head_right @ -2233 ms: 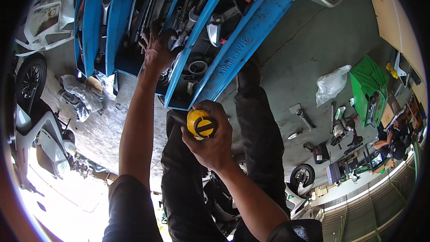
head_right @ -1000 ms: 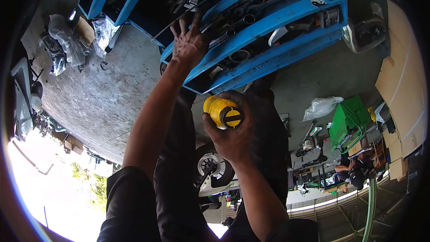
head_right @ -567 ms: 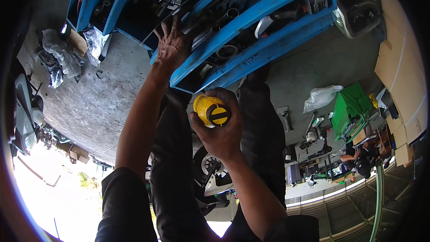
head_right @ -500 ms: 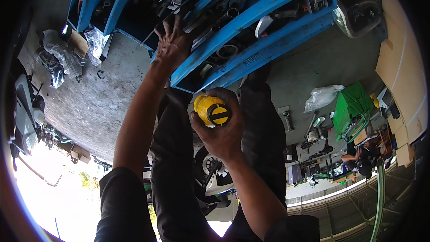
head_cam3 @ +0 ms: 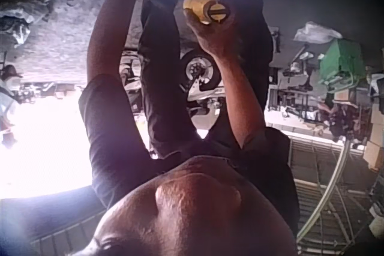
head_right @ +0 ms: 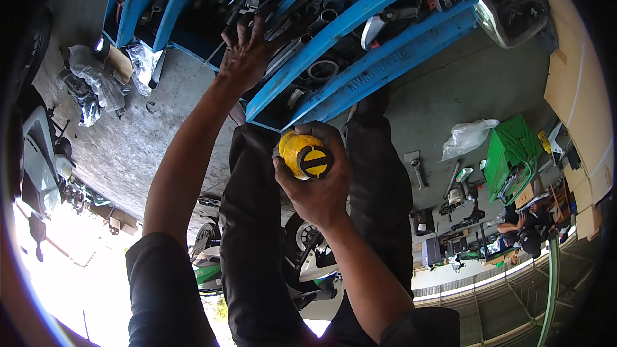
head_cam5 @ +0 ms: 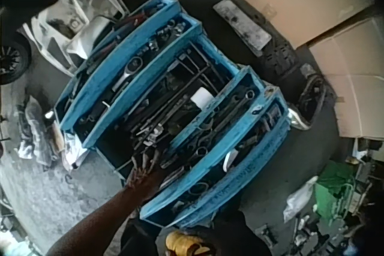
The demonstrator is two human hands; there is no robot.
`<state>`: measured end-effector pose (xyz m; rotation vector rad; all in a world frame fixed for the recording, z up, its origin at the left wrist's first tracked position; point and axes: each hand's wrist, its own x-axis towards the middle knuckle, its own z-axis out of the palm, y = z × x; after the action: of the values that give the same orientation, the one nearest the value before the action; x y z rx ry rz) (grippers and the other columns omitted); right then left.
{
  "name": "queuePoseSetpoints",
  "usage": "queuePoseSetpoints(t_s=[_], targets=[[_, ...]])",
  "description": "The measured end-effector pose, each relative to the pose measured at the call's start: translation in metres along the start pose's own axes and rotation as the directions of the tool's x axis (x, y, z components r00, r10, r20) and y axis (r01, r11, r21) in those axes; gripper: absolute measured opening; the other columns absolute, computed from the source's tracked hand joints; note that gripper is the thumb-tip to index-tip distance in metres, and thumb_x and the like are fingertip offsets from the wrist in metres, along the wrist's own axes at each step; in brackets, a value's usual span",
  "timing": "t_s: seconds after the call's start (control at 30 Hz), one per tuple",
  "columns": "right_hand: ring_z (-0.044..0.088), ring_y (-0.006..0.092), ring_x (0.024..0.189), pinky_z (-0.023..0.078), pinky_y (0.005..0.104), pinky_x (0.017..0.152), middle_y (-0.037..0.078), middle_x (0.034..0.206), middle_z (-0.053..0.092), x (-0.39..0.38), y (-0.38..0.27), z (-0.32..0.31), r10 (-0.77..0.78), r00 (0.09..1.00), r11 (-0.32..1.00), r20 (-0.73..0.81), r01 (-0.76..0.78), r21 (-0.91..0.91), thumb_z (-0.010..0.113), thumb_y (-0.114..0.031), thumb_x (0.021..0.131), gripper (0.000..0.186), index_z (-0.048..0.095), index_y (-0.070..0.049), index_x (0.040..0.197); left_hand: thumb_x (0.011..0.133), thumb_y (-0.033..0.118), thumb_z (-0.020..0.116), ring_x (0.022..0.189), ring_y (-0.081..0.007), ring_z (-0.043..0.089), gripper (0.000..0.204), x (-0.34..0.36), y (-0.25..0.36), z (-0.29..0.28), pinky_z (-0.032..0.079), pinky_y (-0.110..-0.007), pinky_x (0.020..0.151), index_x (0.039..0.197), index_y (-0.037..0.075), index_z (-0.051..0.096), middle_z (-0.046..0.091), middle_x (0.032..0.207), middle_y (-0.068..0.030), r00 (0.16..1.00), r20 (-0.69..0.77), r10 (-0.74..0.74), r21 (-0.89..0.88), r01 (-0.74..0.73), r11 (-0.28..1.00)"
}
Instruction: The person works on a motorcycle brake caliper by hand, using a syringe to inject fluid into a tube and a wrench to tighten a bolt on the assembly. They reach into a blue toolbox to select tools and handle a yellow bottle.
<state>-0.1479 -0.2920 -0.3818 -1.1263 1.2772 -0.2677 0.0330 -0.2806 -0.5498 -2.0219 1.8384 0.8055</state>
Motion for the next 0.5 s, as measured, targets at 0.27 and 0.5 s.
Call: queuePoseSetpoints(t_s=[0.27, 0.5], targets=[[0.059, 0.0176, 0.096, 0.049, 0.0309, 0.086, 0.009, 0.105, 0.056, 0.0, 0.001, -0.013, -0.054, 0.998, 0.998, -0.013, 0.053, -0.037, 0.077, -0.004, 0.072, 0.046, 0.053, -0.004, 0.112, 0.078, 0.002, 0.067, 0.131, -0.0359, 0.039, 0.046, -0.038, -0.006, 0.003, 0.037, -0.061, 0.095, 0.116, 0.028, 0.067, 0.042, 0.139, -0.0152, 0.966, -0.187, 0.179, -0.236, -0.221, 0.946], [0.059, 0.0176, 0.098, 0.049, 0.0323, 0.088, 0.009, 0.106, 0.058, -0.008, 0.0, -0.014, -0.053, 0.997, 0.99, 0.062, 0.061, -0.128, 0.078, -0.006, 0.073, 0.047, 0.054, -0.003, 0.113, 0.091, 0.004, 0.057, 0.082, -0.0311, 0.064, 0.026, -0.123, 0.013, -0.011, 0.048, -0.041, 0.074, 0.116, 0.003, 0.053, 0.063, 0.092, -0.0127, 0.795, -0.471, -0.383, -0.755, -0.139, 0.641]])
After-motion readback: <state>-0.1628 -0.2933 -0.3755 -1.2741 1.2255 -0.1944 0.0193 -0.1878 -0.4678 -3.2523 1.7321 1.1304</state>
